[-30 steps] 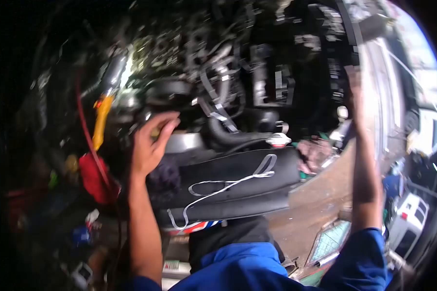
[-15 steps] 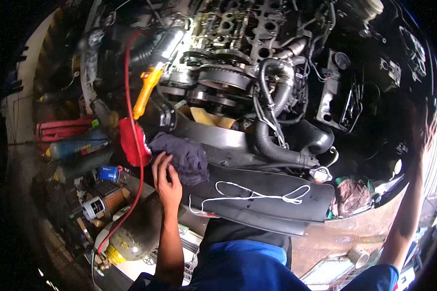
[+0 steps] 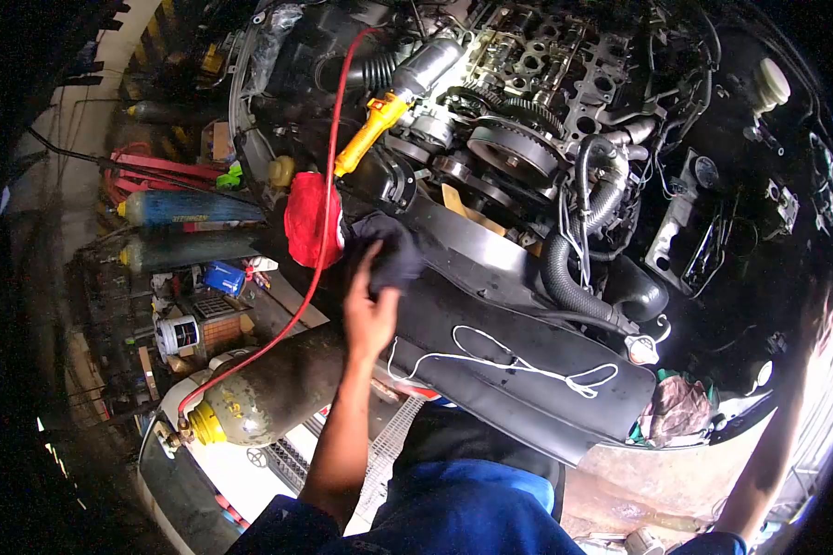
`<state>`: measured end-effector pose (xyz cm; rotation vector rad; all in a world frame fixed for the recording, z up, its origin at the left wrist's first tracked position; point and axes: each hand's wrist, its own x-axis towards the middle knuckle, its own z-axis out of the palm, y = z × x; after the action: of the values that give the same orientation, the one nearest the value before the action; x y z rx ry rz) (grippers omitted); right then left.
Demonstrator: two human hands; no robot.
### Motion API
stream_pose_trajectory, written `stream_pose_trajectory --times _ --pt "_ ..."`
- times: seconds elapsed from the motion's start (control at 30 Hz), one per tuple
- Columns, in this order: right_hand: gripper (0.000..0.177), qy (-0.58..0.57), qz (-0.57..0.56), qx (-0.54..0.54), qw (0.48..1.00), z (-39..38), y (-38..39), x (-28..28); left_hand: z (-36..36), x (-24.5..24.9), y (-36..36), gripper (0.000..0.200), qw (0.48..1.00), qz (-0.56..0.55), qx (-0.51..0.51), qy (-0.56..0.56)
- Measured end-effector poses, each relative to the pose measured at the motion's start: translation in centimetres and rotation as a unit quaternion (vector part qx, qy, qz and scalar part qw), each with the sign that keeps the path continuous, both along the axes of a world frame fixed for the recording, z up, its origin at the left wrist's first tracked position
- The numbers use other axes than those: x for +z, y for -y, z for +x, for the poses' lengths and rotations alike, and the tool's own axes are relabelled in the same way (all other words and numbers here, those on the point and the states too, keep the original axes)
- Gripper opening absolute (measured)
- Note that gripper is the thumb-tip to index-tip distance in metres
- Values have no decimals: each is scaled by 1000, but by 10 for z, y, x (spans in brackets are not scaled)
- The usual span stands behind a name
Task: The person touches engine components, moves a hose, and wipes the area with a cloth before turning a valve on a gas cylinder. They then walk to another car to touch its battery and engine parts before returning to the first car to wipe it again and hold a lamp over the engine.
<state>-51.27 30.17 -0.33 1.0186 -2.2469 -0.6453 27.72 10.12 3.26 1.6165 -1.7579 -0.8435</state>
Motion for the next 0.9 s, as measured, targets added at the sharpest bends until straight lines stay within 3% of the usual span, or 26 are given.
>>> stream_pose_trajectory --times 0.07,0.13,0.23,0.3,0.37,0.4,0.43,0.5,0.53,0.57,0.6,0.67,0.73,0.8,0.9 --pt "62 -8 6 -5 1000 3 2 1 22 14 -1 37 980 114 131 -95" --pt "62 -7 8 -6 1000 3 7 0 50 -2 -14 42 978 57 178 -90" --pt "62 -6 13 -7 1000 1 5 -1 51 17 -19 50 988 45 98 -108" --pt "61 -4 13 -7 1000 1 4 0 16 57 -21 56 994 74 54 -57" --pt "61 -2 10 -2 1000 -3 6 -2 1 81 -12 56 973 54 -137 177" --pt "61 -1 9 -3 1000 -5 6 -2 3 86 -12 61 938 111 -206 257" --pt "61 -4 10 -1 1000 -7 6 -3 10 82 -13 55 933 138 -217 253" --pt "60 -6 11 -1 1000 -7 8 -2 21 80 9 45 980 162 -101 48" --pt "60 -6 12 0 1000 -7 7 -2 30 68 27 34 997 63 -19 27" --pt "60 -5 15 -1 1000 -6 6 -3 31 69 50 31 993 32 89 70" --pt "60 -4 15 -3 1000 -6 7 -4 53 44 74 36 979 -57 125 148" --pt "60 -4 12 -5 1000 -6 9 -2 79 12 115 66 948 -44 164 271" --pt "60 -5 15 -7 1000 -5 5 -2 101 -24 158 84 978 66 160 117" --pt "59 -7 17 -11 1000 -6 5 -1 69 8 161 112 967 94 166 169" --pt "59 -8 23 -11 1000 -4 5 -4 75 3 169 118 952 136 111 250"
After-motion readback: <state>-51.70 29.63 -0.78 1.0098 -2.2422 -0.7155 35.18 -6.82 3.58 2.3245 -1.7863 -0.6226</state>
